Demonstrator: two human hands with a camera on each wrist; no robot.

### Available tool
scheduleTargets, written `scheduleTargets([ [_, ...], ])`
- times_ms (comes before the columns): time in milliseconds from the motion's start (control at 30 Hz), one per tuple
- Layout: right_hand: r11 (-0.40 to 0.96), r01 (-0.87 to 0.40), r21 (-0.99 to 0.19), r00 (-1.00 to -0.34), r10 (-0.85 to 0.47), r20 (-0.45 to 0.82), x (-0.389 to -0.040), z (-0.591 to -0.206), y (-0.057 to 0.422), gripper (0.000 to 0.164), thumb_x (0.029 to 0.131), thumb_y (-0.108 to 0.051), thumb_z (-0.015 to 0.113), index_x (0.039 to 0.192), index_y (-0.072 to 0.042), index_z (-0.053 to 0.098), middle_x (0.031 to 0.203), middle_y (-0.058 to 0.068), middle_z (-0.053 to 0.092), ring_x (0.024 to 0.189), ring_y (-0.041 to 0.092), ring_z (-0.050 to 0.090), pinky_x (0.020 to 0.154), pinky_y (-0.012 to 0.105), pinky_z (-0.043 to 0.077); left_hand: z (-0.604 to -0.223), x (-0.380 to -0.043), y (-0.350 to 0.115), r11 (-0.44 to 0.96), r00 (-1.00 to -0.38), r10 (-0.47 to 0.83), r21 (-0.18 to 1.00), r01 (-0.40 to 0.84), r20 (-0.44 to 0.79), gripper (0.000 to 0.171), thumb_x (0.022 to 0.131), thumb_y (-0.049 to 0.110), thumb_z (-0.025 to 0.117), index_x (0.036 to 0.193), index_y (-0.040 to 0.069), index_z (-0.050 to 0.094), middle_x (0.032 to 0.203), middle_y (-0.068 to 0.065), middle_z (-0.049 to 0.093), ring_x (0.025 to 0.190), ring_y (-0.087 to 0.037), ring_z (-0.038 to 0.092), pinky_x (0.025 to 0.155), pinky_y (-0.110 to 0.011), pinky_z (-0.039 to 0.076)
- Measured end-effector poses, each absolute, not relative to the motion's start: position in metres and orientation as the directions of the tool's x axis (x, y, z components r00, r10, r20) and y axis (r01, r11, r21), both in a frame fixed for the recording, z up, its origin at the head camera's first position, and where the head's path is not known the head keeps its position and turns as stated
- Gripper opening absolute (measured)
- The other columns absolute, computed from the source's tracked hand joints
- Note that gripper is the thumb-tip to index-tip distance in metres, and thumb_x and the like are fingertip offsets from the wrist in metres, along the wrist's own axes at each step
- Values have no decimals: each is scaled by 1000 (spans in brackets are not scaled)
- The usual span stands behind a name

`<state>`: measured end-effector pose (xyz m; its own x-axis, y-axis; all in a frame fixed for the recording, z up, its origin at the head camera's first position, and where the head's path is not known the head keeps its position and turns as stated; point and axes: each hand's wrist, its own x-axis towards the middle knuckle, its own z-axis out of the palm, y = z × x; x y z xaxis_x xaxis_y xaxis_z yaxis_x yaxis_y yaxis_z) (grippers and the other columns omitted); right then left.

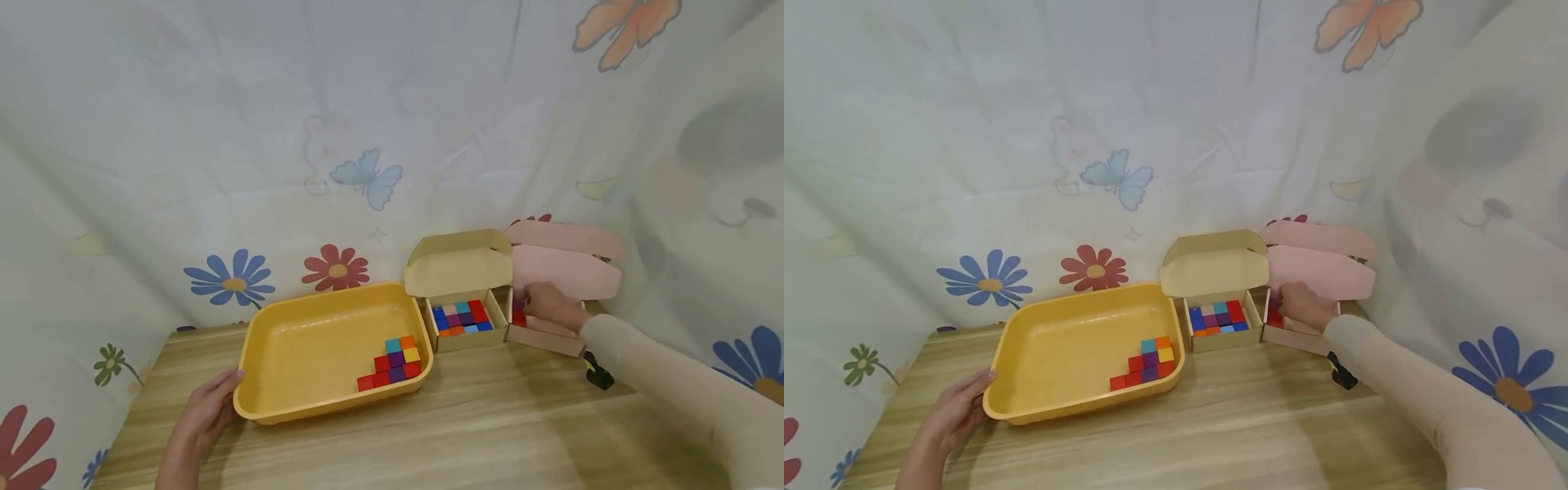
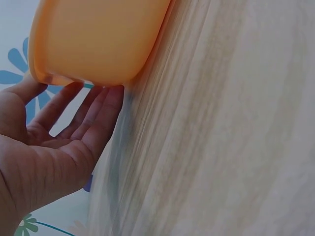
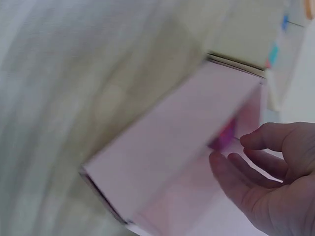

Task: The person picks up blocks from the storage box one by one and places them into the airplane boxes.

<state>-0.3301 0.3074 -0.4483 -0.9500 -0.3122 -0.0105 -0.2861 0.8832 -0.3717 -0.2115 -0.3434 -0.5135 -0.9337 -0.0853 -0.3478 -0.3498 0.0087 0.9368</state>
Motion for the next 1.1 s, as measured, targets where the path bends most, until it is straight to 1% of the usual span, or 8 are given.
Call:
scheduleTargets([
  [100, 873, -357, -333, -931, -363, 47, -329, -435, 301, 22, 86, 4, 64, 106, 12, 70, 98, 23, 71, 84, 31, 66, 76, 48, 58, -514, -211, -345, 8, -933, -90, 936, -351, -349, 82, 101, 43, 63, 160, 0, 24, 145, -3, 52, 104, 0, 64, 91, -32, 57],
  [133, 870, -376, -319, -924, -378, 58, -328, -430, 298, 22, 87, 3, 64, 106, 13, 70, 99, 24, 71, 84, 32, 66, 77, 49, 58, -514, -211, -345, 10, -932, -89, 936, -352, -350, 83, 101, 43, 63, 160, 0, 24, 146, -4, 51, 104, 0, 64, 91, -32, 57],
  [333, 858, -440, -265, -896, -440, 65, -326, -404, 270, 19, 89, 1, 66, 105, 9, 71, 98, 20, 72, 82, 27, 64, 78, 45, 58, -511, -213, -345, 21, -933, -85, 935, -354, -351, 84, 101, 44, 63, 160, 0, 23, 149, -6, 48, 105, 2, 63, 93, -31, 56],
  [567, 820, -513, -251, -849, -529, 9, -316, -395, 219, 21, 94, -5, 70, 115, 0, 71, 110, 17, 72, 98, 31, 68, 85, 42, 58, -512, -213, -345, 24, -931, -79, 933, -358, -355, 83, 102, 43, 62, 160, -1, 23, 155, -12, 42, 105, 2, 62, 94, -31, 55],
  [667, 769, -587, -253, -801, -597, 43, -308, -395, 194, 20, 94, -7, 71, 114, -3, 72, 109, 14, 72, 98, 29, 68, 84, 38, 58, -511, -214, -344, 21, -933, -75, 935, -354, -351, 83, 102, 43, 62, 160, -2, 23, 157, -16, 38, 107, 2, 61, 94, -30, 55],
  [833, 662, -712, -234, -695, -712, 99, -296, -398, 155, 21, 91, -7, 74, 112, -3, 74, 103, 9, 72, 90, 24, 67, 80, 33, 58, -510, -214, -341, 8, -936, -66, 938, -346, -345, 82, 102, 42, 61, 159, -3, 23, 154, -13, 43, 107, 0, 62, 94, -30, 55],
  [967, 610, -766, -204, -630, -776, 42, -295, -400, 126, 22, 93, -12, 74, 115, -8, 74, 108, 5, 72, 96, 21, 66, 83, 29, 56, -510, -212, -341, -14, -938, -64, 941, -339, -340, 81, 102, 40, 62, 159, -3, 23, 149, -10, 49, 109, -2, 63, 94, -31, 55],
  [1100, 536, -821, -199, -535, -842, -62, -295, -402, 98, 25, 96, -15, 73, 121, -11, 72, 115, 2, 72, 105, 19, 65, 90, 27, 54, -511, -211, -341, -36, -938, -73, 941, -337, -338, 81, 102, 39, 63, 159, -4, 24, 141, -4, 56, 108, -4, 64, 94, -33, 55],
])
